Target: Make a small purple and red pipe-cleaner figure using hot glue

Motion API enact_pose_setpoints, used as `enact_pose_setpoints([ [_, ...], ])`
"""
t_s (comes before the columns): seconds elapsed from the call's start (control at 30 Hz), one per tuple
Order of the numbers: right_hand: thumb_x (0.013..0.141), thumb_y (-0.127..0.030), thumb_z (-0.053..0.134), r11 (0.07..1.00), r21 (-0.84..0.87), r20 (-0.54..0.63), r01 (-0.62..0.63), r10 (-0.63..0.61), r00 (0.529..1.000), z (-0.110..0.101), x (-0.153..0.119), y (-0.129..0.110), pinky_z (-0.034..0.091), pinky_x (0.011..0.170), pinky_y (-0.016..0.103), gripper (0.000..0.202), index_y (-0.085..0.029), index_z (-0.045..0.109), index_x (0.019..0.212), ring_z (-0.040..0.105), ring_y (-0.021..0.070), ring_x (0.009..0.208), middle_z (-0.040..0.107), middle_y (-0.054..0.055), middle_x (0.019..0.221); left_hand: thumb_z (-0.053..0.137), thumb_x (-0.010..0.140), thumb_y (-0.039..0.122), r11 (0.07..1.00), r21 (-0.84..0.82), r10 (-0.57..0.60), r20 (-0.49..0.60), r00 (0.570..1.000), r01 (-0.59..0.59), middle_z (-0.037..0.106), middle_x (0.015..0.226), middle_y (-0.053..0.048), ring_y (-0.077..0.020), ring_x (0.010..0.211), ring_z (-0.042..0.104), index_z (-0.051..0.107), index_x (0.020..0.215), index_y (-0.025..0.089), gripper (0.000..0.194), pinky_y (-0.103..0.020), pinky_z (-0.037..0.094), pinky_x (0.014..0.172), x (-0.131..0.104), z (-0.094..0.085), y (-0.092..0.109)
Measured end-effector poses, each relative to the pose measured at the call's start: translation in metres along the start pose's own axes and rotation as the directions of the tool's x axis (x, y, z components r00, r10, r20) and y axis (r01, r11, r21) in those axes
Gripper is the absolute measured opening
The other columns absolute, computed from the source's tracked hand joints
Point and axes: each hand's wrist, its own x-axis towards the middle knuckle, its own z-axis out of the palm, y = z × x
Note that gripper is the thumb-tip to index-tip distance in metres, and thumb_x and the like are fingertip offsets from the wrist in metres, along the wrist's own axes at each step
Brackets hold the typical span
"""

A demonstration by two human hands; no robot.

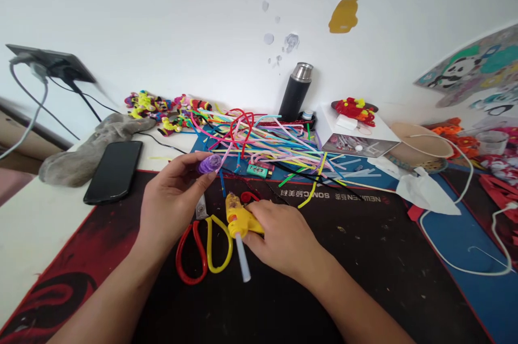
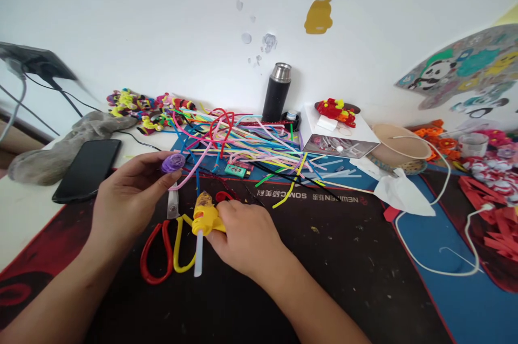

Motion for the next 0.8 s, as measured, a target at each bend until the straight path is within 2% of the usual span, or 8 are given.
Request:
enact_pose_setpoints([
  [0.17, 0.098, -0.048, 0.080, 0.997, 0.026, 0.088, 0.069, -0.071, 0.994, -0.001, 0.001, 0.001, 0.053, 0.090, 0.041, 0.038, -0.019, 0.075, 0.122, 0.076, 0.0300, 0.103, 0.080, 0.011, 0.114, 0.087, 0.090, 0.034, 1.000, -0.007, 0.005, 0.024, 1.000, -0.004, 0.084, 0.116, -0.001, -0.0224, 0.105, 0.078, 0.081, 0.117, 0.029, 0.029, -0.033, 0.062, 0.101, 0.000, 0.000, -0.001],
  [0.3, 0.095, -0.046, 0.086, 0.990, 0.046, 0.127, 0.131, -0.136, 0.983, -0.007, -0.001, 0.003, 0.052, 0.086, 0.038, 0.036, -0.019, 0.078, 0.117, 0.075, 0.0275, 0.098, 0.079, 0.009, 0.105, 0.086, 0.090, 0.035, 1.000, 0.004, 0.005, 0.037, 0.999, -0.005, 0.084, 0.116, -0.002, -0.0234, 0.105, 0.078, 0.080, 0.119, 0.028, 0.030, -0.035, 0.061, 0.101, -0.001, -0.002, -0.001],
  [0.4, 0.101, -0.040, 0.079, 0.982, 0.127, 0.014, 0.141, -0.144, 0.989, -0.008, -0.002, 0.006, 0.050, 0.078, 0.033, 0.022, -0.021, 0.080, 0.112, 0.074, 0.0222, 0.086, 0.079, 0.005, 0.096, 0.085, 0.091, 0.036, 1.000, 0.026, 0.004, 0.043, 0.999, -0.005, 0.083, 0.117, -0.002, -0.0246, 0.105, 0.077, 0.080, 0.120, 0.029, 0.031, -0.037, 0.061, 0.101, -0.001, -0.003, -0.001],
  [0.5, 0.106, -0.033, 0.071, 0.970, 0.231, -0.151, 0.080, -0.046, 0.988, -0.007, 0.001, 0.012, 0.048, 0.073, 0.030, 0.015, -0.023, 0.081, 0.112, 0.071, 0.0178, 0.078, 0.079, 0.003, 0.092, 0.084, 0.091, 0.037, 1.000, 0.029, 0.000, 0.045, 0.999, -0.002, 0.083, 0.117, -0.002, -0.0256, 0.106, 0.077, 0.081, 0.119, 0.030, 0.029, -0.038, 0.062, 0.099, -0.001, -0.003, 0.001],
  [0.57, 0.106, -0.031, 0.070, 0.971, 0.238, -0.212, 0.025, 0.027, 0.977, -0.004, 0.004, 0.016, 0.048, 0.073, 0.030, 0.014, -0.024, 0.081, 0.111, 0.071, 0.0182, 0.078, 0.079, 0.002, 0.091, 0.083, 0.091, 0.036, 1.000, 0.028, -0.005, 0.062, 0.998, 0.003, 0.084, 0.115, -0.002, -0.0255, 0.103, 0.078, 0.081, 0.117, 0.030, 0.027, -0.038, 0.062, 0.096, -0.002, -0.002, 0.002],
  [0.8, 0.107, -0.031, 0.068, 0.992, 0.065, -0.189, -0.109, 0.119, 0.975, 0.003, 0.021, 0.015, 0.052, 0.080, 0.034, 0.019, -0.024, 0.079, 0.121, 0.077, 0.0236, 0.092, 0.082, 0.005, 0.108, 0.080, 0.092, 0.036, 0.999, 0.036, 0.010, 0.117, 0.993, -0.014, 0.082, 0.113, -0.004, -0.0253, 0.100, 0.075, 0.081, 0.119, 0.030, 0.027, -0.039, 0.060, 0.093, -0.003, 0.000, -0.002],
])
